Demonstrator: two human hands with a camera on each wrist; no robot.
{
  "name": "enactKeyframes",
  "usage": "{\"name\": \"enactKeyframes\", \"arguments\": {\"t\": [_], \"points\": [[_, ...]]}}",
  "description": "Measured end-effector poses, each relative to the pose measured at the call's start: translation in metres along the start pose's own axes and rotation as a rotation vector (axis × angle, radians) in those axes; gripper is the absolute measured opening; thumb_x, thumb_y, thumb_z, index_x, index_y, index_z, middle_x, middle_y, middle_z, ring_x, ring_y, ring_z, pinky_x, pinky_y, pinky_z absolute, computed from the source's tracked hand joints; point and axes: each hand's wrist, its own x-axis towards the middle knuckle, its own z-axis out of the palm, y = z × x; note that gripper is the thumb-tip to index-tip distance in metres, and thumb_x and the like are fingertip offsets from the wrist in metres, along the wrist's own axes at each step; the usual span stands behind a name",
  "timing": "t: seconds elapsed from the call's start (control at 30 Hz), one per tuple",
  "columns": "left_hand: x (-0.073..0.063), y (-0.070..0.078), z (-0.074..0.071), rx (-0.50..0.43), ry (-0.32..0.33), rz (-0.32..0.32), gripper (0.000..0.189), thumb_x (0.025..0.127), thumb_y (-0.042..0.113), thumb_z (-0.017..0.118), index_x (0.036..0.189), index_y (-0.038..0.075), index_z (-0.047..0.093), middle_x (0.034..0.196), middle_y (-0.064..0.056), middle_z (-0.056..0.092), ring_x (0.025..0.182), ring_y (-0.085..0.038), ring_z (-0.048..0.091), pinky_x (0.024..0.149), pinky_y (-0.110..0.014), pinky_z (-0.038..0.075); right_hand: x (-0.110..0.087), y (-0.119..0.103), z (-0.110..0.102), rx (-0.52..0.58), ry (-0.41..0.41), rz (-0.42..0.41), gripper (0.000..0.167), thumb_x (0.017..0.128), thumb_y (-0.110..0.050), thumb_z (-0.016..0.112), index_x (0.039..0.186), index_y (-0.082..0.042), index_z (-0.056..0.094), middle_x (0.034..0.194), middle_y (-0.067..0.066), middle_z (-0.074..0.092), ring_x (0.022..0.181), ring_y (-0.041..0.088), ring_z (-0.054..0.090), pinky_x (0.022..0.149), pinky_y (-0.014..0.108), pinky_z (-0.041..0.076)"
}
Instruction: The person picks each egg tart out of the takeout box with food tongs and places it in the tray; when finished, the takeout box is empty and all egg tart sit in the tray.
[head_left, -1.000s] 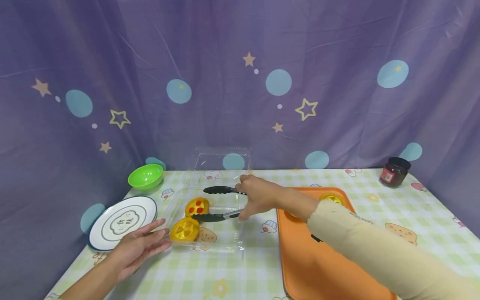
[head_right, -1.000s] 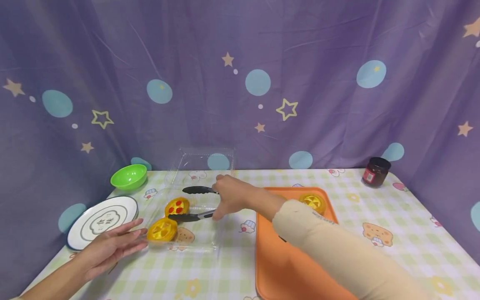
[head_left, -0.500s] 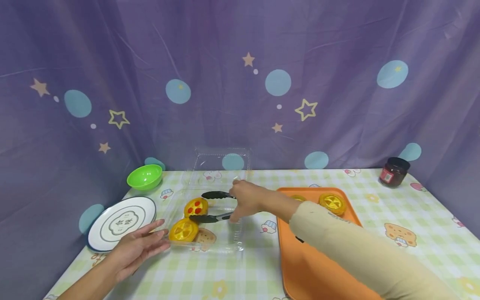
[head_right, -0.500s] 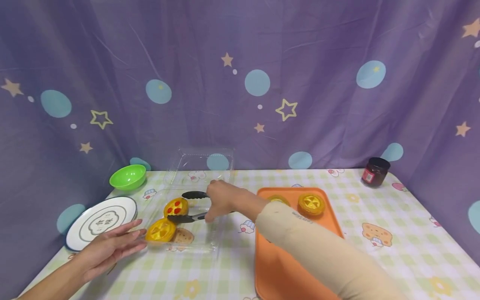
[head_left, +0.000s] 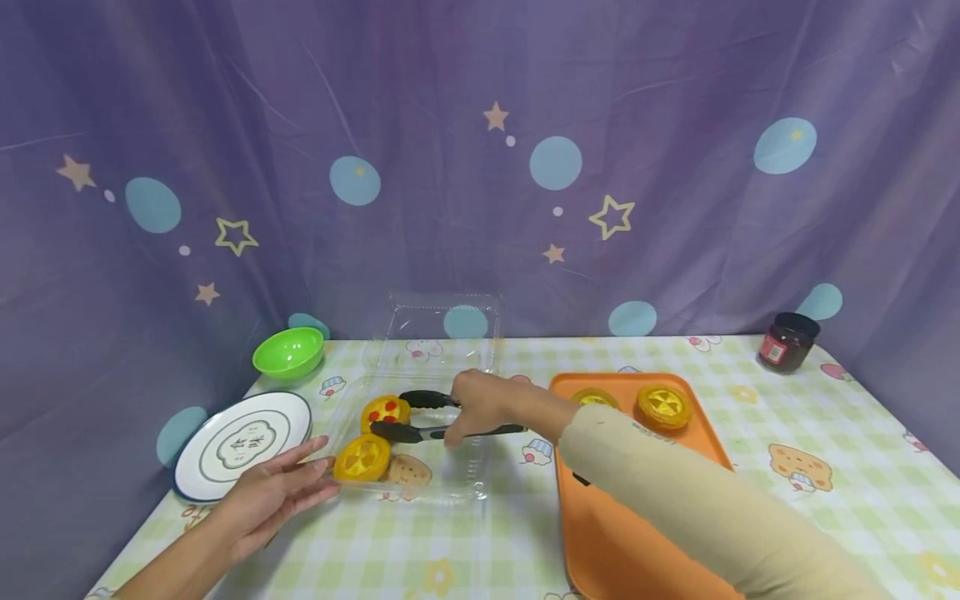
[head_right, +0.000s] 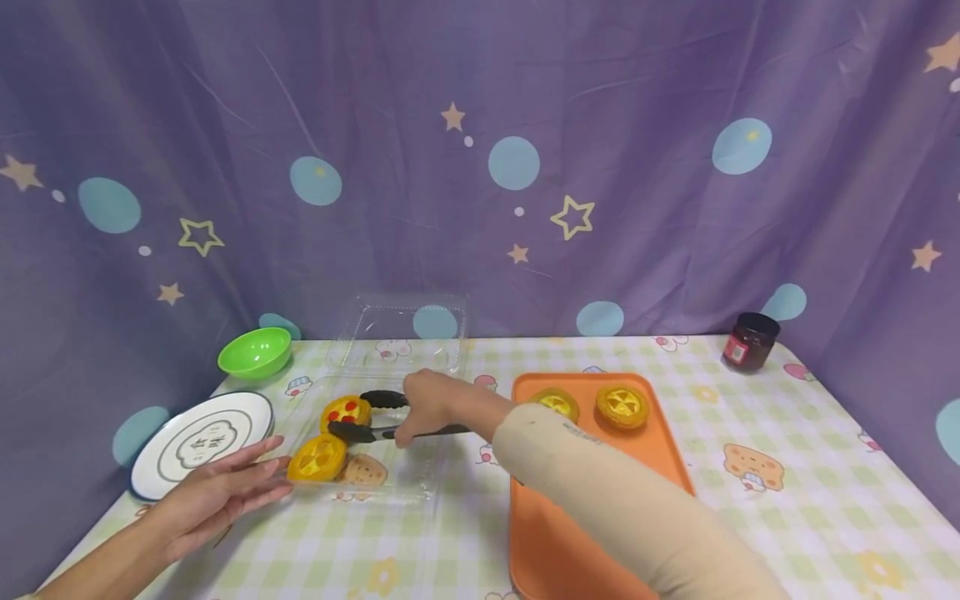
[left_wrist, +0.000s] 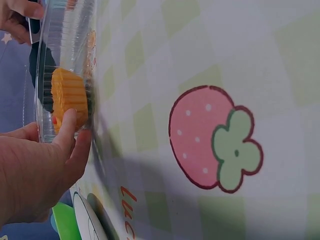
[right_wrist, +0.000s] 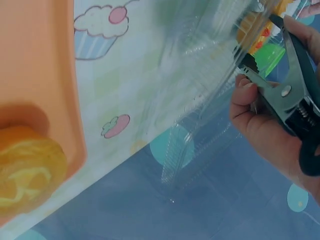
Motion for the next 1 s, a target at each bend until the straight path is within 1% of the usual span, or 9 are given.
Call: {"name": "enactKeyframes", "arguments": {"t": [0.13,0.23,0.37,0.53,0.63,0.7,0.73,0.83,1.0], "points": [[0.000,0.000,0.000,-0.004,-0.002,0.001,0.073,0.095,0.006,0.059,0.151,-0.006,0.013,0.126,-0.016,0.052,0.108,-0.030,0.061,0.099,-0.043,0.050,0.001,0.001,0.004,0.014,0.018,-0.053,0.052,0.073,-0.025,0.080,0.051,-0.017,0.034,0.051,-0.009,0.024,0.049,0.008,0.024,0.043,0.020,0.024],[0.000,0.000,0.000,-0.010,-0.002,0.000,0.073,0.095,0.006,0.060,0.151,-0.005,0.013,0.122,-0.013,0.054,0.107,-0.029,0.061,0.098,-0.043,0.050,0.001,0.001,0.006,0.026,0.030,-0.081,0.054,0.075,-0.023,0.080,0.051,-0.017,0.032,0.050,-0.010,0.022,0.048,0.007,0.022,0.043,0.019,0.023],[-0.001,0.001,0.000,-0.016,-0.003,-0.004,0.074,0.095,0.006,0.060,0.151,-0.005,0.013,0.121,-0.012,0.056,0.106,-0.030,0.062,0.098,-0.042,0.050,0.001,0.003,0.008,0.041,0.046,-0.109,0.054,0.075,-0.021,0.081,0.053,-0.015,0.031,0.054,-0.007,0.022,0.049,0.007,0.019,0.044,0.019,0.021],[-0.001,0.001,0.000,-0.016,-0.001,-0.005,0.074,0.095,0.007,0.060,0.150,-0.006,0.013,0.126,-0.017,0.054,0.106,-0.030,0.062,0.098,-0.042,0.051,-0.002,0.003,0.007,0.042,0.076,-0.131,0.051,0.074,-0.022,0.081,0.055,-0.014,0.035,0.061,-0.005,0.031,0.053,0.008,0.024,0.046,0.019,0.025],[-0.001,0.001,0.001,-0.008,0.002,-0.004,0.074,0.095,0.007,0.060,0.150,-0.006,0.012,0.134,-0.027,0.046,0.106,-0.031,0.062,0.098,-0.043,0.051,-0.004,0.003,0.006,0.020,0.099,-0.155,0.044,0.073,-0.023,0.081,0.056,-0.013,0.042,0.064,-0.003,0.039,0.057,0.009,0.031,0.048,0.019,0.030],[-0.001,0.001,0.002,0.003,0.003,-0.003,0.074,0.095,0.007,0.059,0.150,-0.006,0.012,0.140,-0.035,0.036,0.106,-0.031,0.062,0.098,-0.042,0.051,-0.007,0.004,0.005,0.015,0.109,-0.165,0.040,0.073,-0.023,0.081,0.058,-0.011,0.046,0.066,-0.002,0.042,0.059,0.010,0.033,0.049,0.019,0.032],[-0.001,0.001,0.002,0.008,0.003,-0.003,0.074,0.095,0.007,0.059,0.150,-0.006,0.012,0.144,-0.036,0.030,0.107,-0.031,0.062,0.098,-0.042,0.051,-0.007,0.004,0.005,0.010,0.111,-0.166,0.039,0.073,-0.024,0.081,0.059,-0.011,0.047,0.067,-0.002,0.043,0.060,0.010,0.034,0.050,0.019,0.033],[-0.002,0.000,0.002,0.018,0.003,-0.003,0.073,0.096,0.007,0.058,0.150,-0.006,0.012,0.149,-0.037,0.018,0.107,-0.031,0.062,0.098,-0.042,0.050,-0.010,0.006,0.004,0.011,0.112,-0.169,0.037,0.073,-0.025,0.081,0.061,-0.009,0.050,0.069,-0.002,0.044,0.061,0.010,0.035,0.050,0.018,0.035],[-0.002,0.000,0.000,0.021,-0.001,-0.002,0.071,0.097,0.007,0.057,0.150,-0.006,0.012,0.150,-0.037,0.017,0.108,-0.031,0.061,0.098,-0.042,0.050,-0.014,0.008,0.003,0.054,0.119,-0.164,0.035,0.073,-0.025,0.080,0.065,-0.008,0.051,0.073,0.000,0.045,0.063,0.010,0.036,0.051,0.019,0.036]]}}
